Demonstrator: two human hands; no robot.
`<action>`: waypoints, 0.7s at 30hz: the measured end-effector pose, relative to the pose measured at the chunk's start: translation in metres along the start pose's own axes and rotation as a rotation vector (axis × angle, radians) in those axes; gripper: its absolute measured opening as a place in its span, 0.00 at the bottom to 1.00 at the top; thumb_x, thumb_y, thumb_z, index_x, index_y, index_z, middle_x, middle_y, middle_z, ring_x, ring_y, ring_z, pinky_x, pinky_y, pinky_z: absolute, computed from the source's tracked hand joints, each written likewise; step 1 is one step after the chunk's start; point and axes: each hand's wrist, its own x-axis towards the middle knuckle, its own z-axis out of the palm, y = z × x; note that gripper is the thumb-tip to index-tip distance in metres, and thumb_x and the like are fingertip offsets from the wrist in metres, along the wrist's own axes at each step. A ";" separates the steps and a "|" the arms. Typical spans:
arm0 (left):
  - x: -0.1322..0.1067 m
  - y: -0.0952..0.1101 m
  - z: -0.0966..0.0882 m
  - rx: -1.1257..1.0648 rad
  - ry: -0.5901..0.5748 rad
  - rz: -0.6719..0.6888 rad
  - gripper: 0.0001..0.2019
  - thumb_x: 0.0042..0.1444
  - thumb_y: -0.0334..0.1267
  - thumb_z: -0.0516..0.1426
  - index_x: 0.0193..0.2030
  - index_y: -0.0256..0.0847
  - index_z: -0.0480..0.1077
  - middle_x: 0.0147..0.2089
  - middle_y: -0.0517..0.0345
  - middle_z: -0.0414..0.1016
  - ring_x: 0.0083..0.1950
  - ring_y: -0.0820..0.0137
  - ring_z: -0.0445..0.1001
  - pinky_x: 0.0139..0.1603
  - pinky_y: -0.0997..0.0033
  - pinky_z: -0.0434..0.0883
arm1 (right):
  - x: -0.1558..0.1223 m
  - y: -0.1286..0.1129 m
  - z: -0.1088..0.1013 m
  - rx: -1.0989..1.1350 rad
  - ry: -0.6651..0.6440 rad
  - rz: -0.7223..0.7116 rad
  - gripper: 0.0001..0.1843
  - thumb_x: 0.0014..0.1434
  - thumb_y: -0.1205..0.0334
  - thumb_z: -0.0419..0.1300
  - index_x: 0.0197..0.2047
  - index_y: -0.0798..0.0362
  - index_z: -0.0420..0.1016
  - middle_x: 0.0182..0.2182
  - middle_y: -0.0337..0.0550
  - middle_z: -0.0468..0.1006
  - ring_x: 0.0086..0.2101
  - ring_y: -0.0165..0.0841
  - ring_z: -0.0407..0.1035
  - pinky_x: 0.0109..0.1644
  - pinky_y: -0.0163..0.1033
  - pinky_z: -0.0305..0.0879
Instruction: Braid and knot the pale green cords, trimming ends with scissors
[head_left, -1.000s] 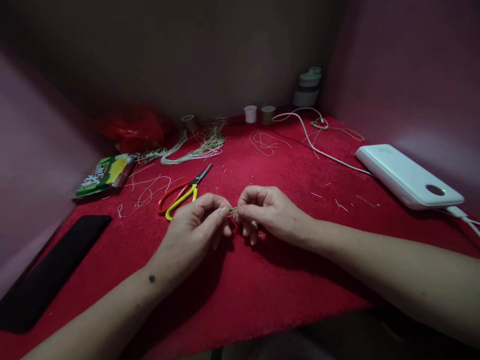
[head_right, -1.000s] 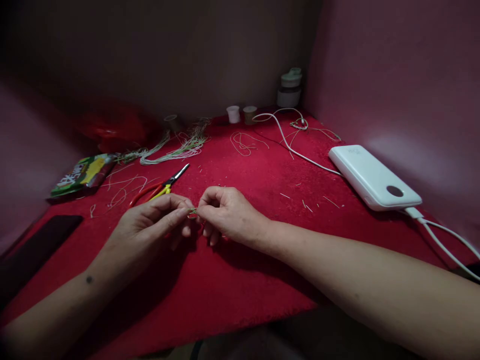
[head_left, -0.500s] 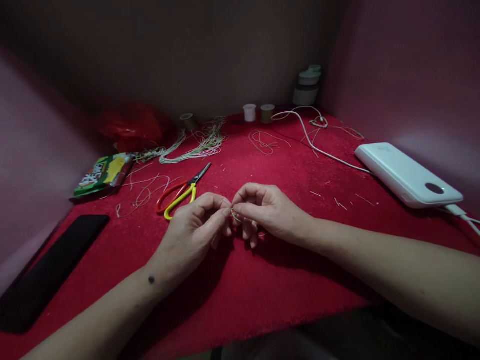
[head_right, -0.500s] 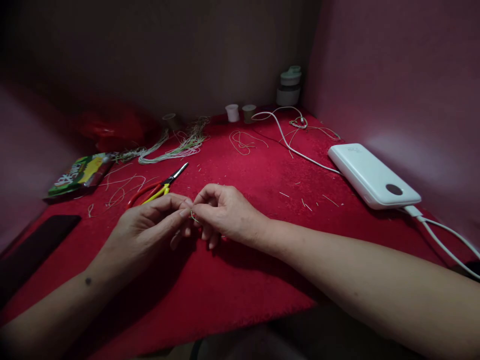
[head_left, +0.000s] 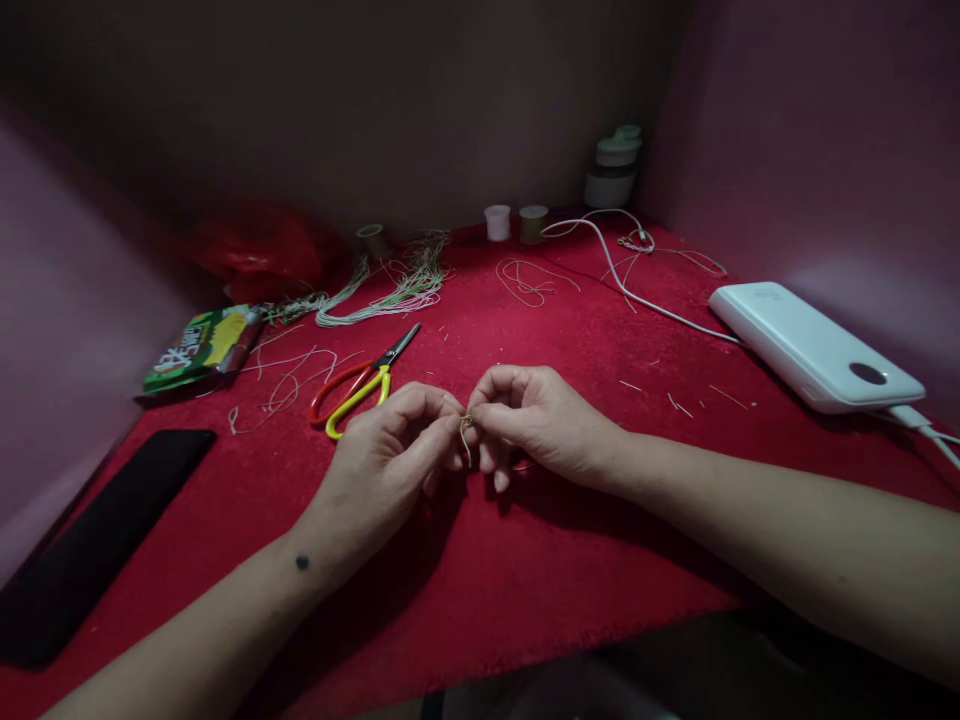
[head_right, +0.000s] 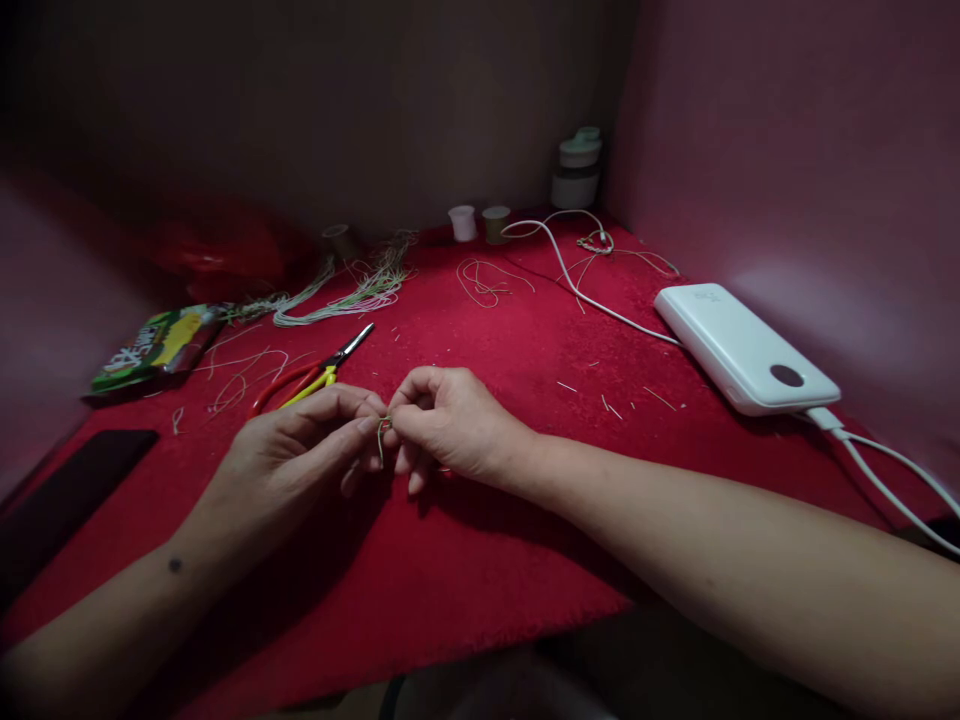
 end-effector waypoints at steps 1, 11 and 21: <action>0.000 0.000 0.000 -0.001 0.006 -0.005 0.06 0.60 0.38 0.53 0.35 0.38 0.66 0.26 0.62 0.69 0.21 0.77 0.64 0.21 0.76 0.64 | 0.000 0.000 0.000 -0.001 0.000 0.003 0.06 0.59 0.72 0.51 0.30 0.55 0.64 0.16 0.34 0.72 0.14 0.25 0.68 0.15 0.25 0.55; 0.001 0.001 0.001 -0.041 -0.018 -0.074 0.10 0.61 0.43 0.53 0.34 0.38 0.67 0.26 0.62 0.69 0.20 0.76 0.65 0.19 0.76 0.66 | 0.000 0.000 0.000 -0.006 0.011 0.014 0.05 0.57 0.71 0.53 0.29 0.56 0.65 0.16 0.35 0.73 0.14 0.24 0.68 0.16 0.24 0.56; 0.001 0.001 0.002 -0.029 -0.014 -0.060 0.11 0.60 0.42 0.53 0.31 0.38 0.66 0.24 0.63 0.67 0.20 0.77 0.63 0.21 0.76 0.64 | -0.001 -0.001 -0.002 0.031 -0.056 0.041 0.08 0.61 0.67 0.54 0.29 0.57 0.67 0.17 0.38 0.73 0.15 0.25 0.69 0.17 0.26 0.58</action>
